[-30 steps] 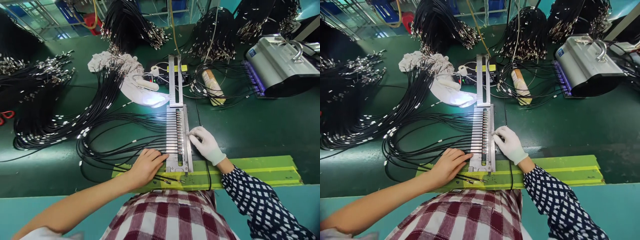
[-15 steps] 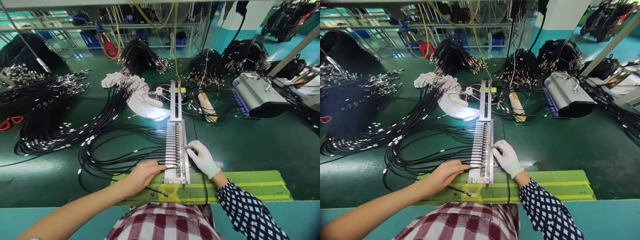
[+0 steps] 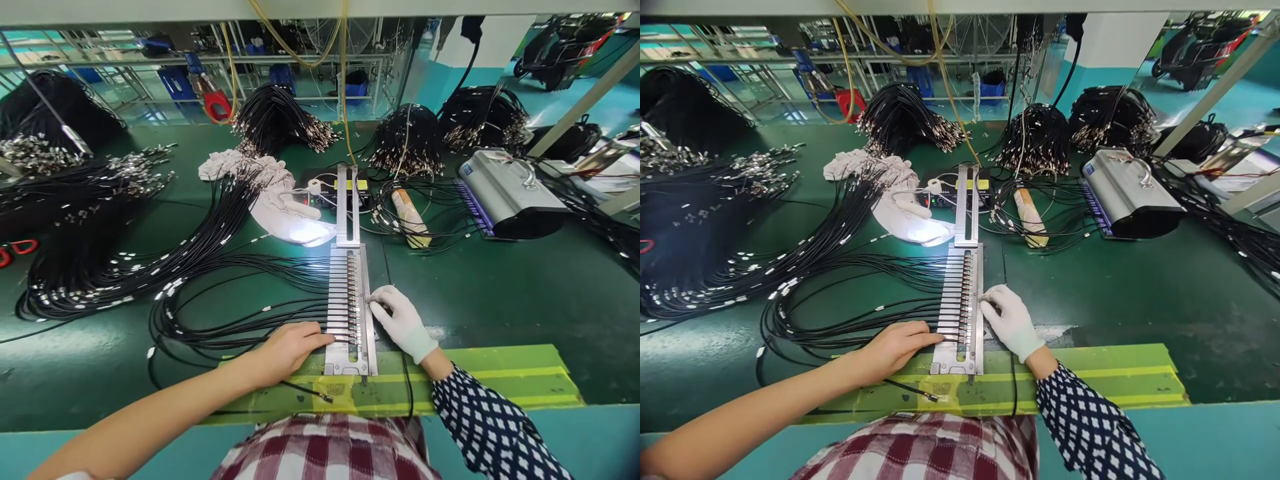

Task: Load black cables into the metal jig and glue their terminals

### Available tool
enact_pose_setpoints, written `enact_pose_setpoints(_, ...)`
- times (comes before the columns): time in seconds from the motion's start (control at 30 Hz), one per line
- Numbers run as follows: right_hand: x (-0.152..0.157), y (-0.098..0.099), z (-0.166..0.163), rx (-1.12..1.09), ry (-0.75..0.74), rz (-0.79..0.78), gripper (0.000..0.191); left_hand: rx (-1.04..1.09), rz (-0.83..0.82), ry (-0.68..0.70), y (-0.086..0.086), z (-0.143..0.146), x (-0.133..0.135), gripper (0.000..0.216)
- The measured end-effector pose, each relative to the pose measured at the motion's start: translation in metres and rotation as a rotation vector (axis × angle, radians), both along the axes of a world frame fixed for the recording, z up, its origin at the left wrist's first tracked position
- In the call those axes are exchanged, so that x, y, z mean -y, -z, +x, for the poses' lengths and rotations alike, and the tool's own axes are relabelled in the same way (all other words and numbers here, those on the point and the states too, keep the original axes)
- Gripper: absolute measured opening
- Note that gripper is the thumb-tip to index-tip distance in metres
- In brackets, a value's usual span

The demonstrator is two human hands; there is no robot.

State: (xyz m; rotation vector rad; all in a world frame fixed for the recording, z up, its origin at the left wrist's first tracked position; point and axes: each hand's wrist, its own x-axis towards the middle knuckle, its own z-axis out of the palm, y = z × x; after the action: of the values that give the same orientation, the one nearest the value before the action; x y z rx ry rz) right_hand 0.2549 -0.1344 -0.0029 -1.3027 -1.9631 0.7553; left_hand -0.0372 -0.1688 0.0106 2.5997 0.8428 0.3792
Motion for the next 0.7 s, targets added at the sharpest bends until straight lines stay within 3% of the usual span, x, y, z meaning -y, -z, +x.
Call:
enact_pose_setpoints(0.13, 0.0, -0.001, 0.0, 0.001, -0.007, -0.002, 0.015, 0.043, 0.1, 0.005, 0.005, 0.0, 0.004, 0.04)
enact_pose_setpoints(0.27, 0.0, -0.003, -0.001, 0.0, -0.003, 0.016, 0.015, 0.007, 0.26, -0.09, 0.016, -0.002, 0.015, 0.044)
enact_pose_setpoints(0.37, -0.002, -0.003, -0.001, 0.003, -0.002, 0.019, 0.016, -0.061, 0.276, -0.107, 0.021, -0.003, 0.023, 0.051)
enact_pose_setpoints(0.5, -0.002, -0.003, -0.001, 0.001, -0.003, 0.02, 0.016, -0.1, 0.18, -0.106, 0.01, -0.005, 0.03, 0.049)
enact_pose_setpoints(0.7, -0.001, -0.003, 0.0, -0.003, -0.017, 0.013, 0.013, -0.078, -0.096, -0.055, -0.016, -0.025, 0.055, 0.009)
